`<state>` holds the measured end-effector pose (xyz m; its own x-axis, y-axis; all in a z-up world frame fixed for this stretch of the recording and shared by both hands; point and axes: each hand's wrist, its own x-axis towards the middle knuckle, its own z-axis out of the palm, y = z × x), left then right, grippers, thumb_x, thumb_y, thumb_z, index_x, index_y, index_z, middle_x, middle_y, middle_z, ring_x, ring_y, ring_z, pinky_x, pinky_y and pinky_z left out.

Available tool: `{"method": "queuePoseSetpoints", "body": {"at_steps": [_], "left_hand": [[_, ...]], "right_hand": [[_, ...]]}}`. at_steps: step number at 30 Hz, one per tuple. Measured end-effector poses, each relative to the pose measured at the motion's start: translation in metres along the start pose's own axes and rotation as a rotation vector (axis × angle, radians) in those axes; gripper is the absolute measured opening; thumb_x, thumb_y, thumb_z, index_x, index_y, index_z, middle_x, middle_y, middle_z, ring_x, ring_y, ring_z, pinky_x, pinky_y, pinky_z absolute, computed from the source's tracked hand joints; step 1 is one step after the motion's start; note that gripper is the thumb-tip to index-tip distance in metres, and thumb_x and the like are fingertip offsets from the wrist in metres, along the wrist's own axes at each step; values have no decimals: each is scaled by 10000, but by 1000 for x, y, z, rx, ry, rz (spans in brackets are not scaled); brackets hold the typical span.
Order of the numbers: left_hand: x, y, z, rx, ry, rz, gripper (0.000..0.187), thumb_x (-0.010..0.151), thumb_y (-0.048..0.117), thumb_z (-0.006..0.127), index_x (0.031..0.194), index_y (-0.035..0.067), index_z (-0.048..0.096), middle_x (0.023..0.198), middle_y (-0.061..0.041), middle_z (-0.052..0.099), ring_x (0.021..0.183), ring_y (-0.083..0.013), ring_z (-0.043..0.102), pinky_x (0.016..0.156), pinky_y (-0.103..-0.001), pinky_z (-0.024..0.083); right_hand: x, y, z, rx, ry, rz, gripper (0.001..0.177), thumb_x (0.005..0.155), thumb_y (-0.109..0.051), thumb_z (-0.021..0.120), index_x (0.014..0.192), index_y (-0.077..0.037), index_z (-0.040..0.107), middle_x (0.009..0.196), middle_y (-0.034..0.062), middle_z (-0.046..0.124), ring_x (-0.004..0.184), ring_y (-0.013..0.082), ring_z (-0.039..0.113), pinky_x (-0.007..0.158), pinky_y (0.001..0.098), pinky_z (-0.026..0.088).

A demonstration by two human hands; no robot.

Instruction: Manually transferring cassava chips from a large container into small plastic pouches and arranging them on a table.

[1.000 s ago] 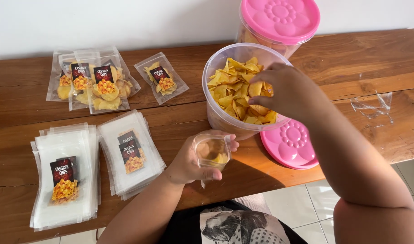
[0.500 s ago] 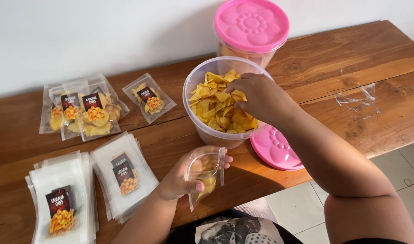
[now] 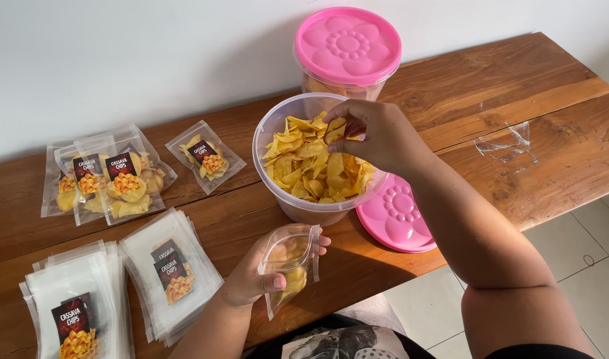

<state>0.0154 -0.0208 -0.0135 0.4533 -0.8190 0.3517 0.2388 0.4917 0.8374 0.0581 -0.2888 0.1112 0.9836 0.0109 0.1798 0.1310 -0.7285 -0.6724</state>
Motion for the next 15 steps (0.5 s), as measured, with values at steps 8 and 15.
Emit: {"method": "queuePoseSetpoints", "body": {"at_steps": [8,15], "left_hand": [[-1,-1,-2,6,-15,9,821,924,534,787,1461,39,412,1416,-233,543,1282,-315,547,1128,-455,416],[0,-19,-8,-20,32,19,968,747,473,857,1442,-58,441,1293,-249,601,1226,-328,570,1071,-423,388]], "right_hand": [[4,4,5,71,-48,86,297,816,-181,832,1096,-147,740,942,-7,768,825,88,695,786,224,547],[-32,-28,8,536,-153,-243,428,777,21,833,1180,4,689,894,136,730,860,149,690,865,323,599]]}}
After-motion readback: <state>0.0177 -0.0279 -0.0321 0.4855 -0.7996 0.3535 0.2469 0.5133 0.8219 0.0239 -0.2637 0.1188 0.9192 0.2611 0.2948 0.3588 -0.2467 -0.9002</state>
